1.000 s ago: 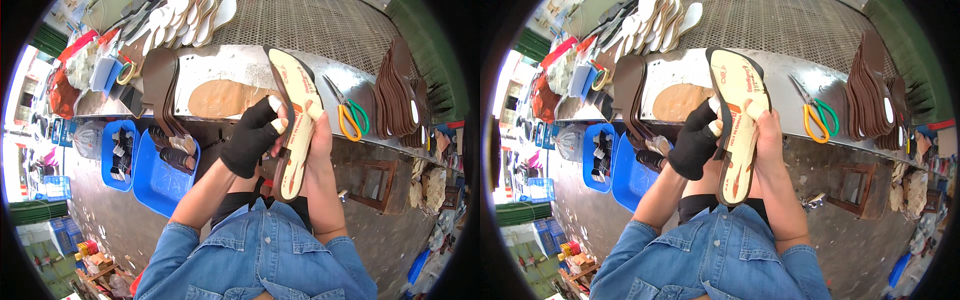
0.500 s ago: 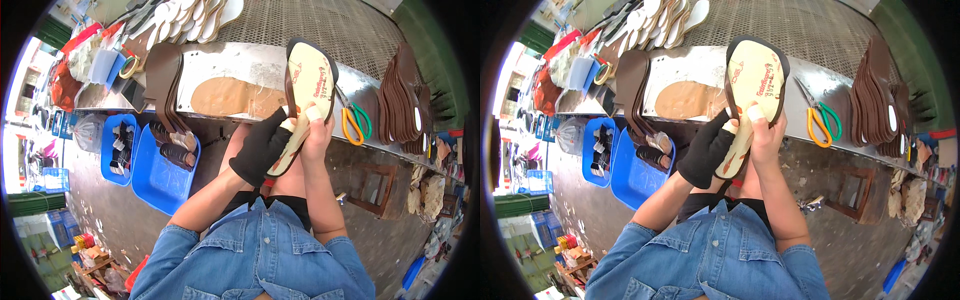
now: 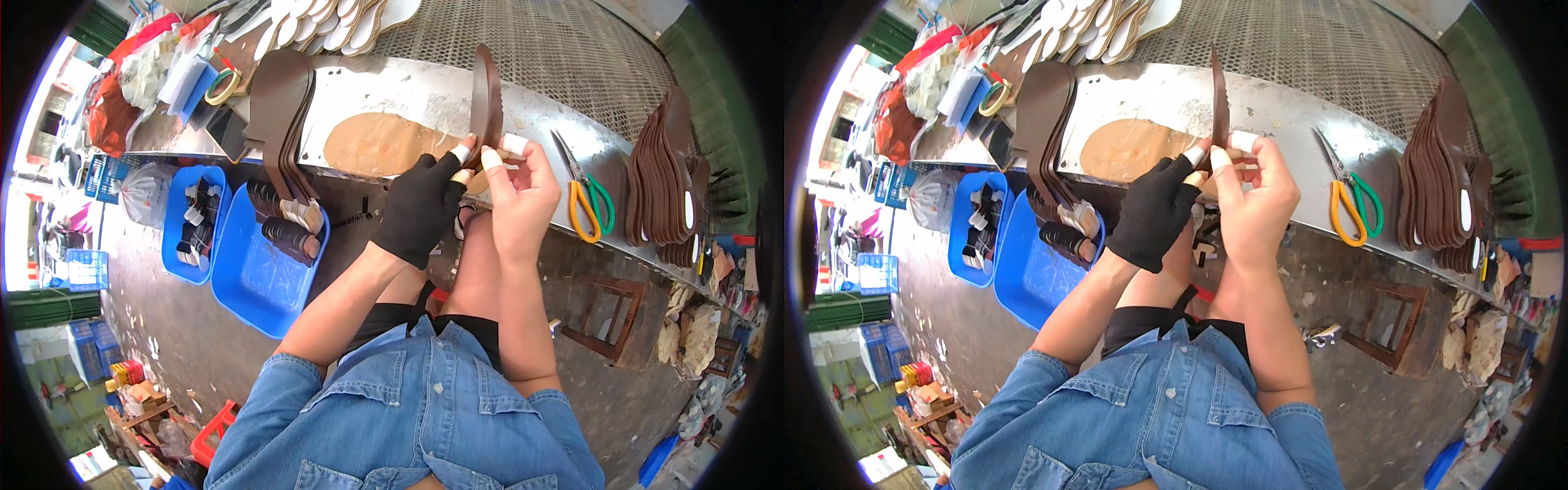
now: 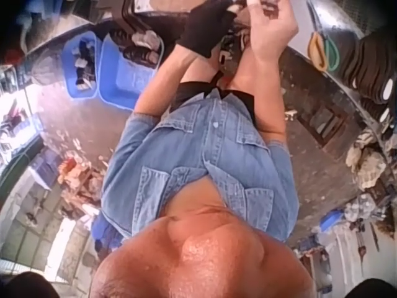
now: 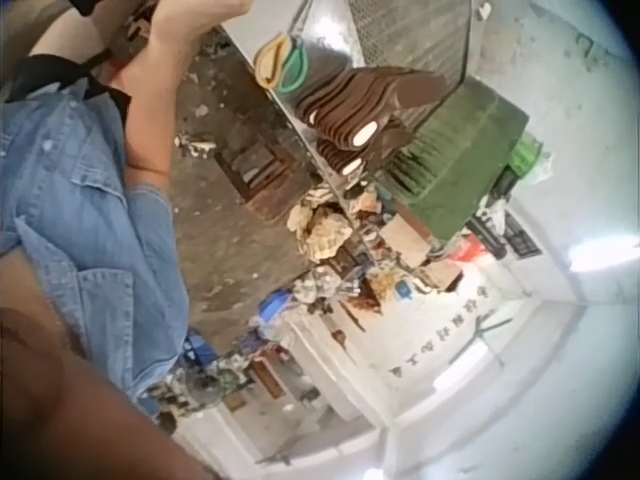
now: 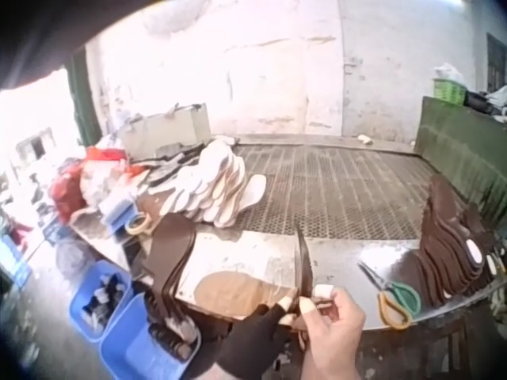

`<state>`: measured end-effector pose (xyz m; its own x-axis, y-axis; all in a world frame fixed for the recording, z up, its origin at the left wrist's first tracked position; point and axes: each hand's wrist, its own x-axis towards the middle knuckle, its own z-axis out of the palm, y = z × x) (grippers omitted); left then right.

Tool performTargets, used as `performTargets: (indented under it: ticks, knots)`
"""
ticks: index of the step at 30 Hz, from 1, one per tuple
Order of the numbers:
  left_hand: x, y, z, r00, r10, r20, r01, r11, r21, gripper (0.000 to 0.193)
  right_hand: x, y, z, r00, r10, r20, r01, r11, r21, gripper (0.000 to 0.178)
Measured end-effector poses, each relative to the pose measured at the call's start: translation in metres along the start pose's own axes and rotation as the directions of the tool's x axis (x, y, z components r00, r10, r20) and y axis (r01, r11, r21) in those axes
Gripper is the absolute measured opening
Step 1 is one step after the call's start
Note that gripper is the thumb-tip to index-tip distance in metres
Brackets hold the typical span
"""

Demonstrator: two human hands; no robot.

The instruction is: Assembling shoe outsoles and insoles, and trimming edges with scissors.

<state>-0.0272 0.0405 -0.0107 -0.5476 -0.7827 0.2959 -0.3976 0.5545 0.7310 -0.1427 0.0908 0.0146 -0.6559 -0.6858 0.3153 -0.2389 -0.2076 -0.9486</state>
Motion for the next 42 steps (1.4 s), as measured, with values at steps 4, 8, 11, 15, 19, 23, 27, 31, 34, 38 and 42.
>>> performTargets:
  ticks: [4, 8, 11, 15, 19, 23, 27, 31, 34, 38, 42]
  knots:
    - [0.0, 0.001, -0.004, 0.999, 0.038, -0.037, -0.036, 0.999, 0.033, 0.049, 0.006, 0.006, -0.007, 0.978, 0.131, 0.16, -0.149, 0.983, 0.11, 0.01]
    - [0.001, -0.002, -0.009, 0.999, -0.006, 0.039, 0.003, 0.996, 0.084, 0.048, 0.003, 0.001, -0.005, 0.952, 0.2, 0.231, -0.223, 0.972, 0.075, 0.009]
    - [0.0, -0.002, -0.01, 0.99, -0.125, 0.066, 0.138, 0.954, -0.265, 0.047, 0.004, -0.002, -0.009, 0.94, 0.19, 0.282, -0.23, 0.966, 0.118, 0.008]
    - [0.001, 0.005, -0.024, 0.953, -0.19, 0.238, 0.26, 0.914, -0.311, 0.047, -0.001, 0.0, -0.017, 0.955, 0.112, 0.276, -0.168, 0.968, 0.188, 0.007]
    - [0.0, 0.013, -0.027, 0.947, -0.127, 0.294, 0.266, 0.824, -0.5, 0.041, -0.001, 0.002, -0.015, 0.96, 0.118, 0.256, -0.165, 0.971, 0.175, 0.009]
    - [0.001, 0.012, -0.027, 0.914, -0.183, 0.363, 0.369, 0.748, -0.552, 0.03, 0.006, 0.012, -0.011, 0.985, 0.022, 0.174, -0.003, 0.994, -0.108, 0.028]
    - [0.001, 0.016, -0.028, 0.892, -0.217, 0.396, 0.433, 0.659, -0.615, 0.023, 0.002, 0.011, -0.008, 0.962, 0.187, 0.197, -0.194, 0.981, 0.014, 0.058]
    - [0.0, 0.02, -0.031, 0.895, -0.19, 0.405, 0.425, 0.644, -0.637, 0.023, 0.003, 0.013, -0.007, 0.959, 0.168, 0.227, -0.212, 0.96, 0.185, 0.064]
    - [0.0, 0.008, -0.028, 0.913, -0.146, 0.38, 0.377, 0.655, -0.655, 0.027, 0.009, 0.013, -0.007, 0.944, 0.215, 0.249, -0.264, 0.946, 0.186, 0.056]
    - [-0.007, 0.014, -0.029, 0.895, -0.182, 0.408, 0.44, 0.515, -0.736, 0.043, 0.013, 0.023, -0.017, 0.794, 0.388, 0.468, -0.566, 0.753, 0.335, 0.037]
    - [-0.006, -0.015, -0.041, 0.824, -0.055, 0.564, 0.566, 0.126, -0.815, 0.049, 0.019, 0.004, -0.021, 0.824, 0.277, 0.495, -0.536, 0.668, 0.517, 0.038]
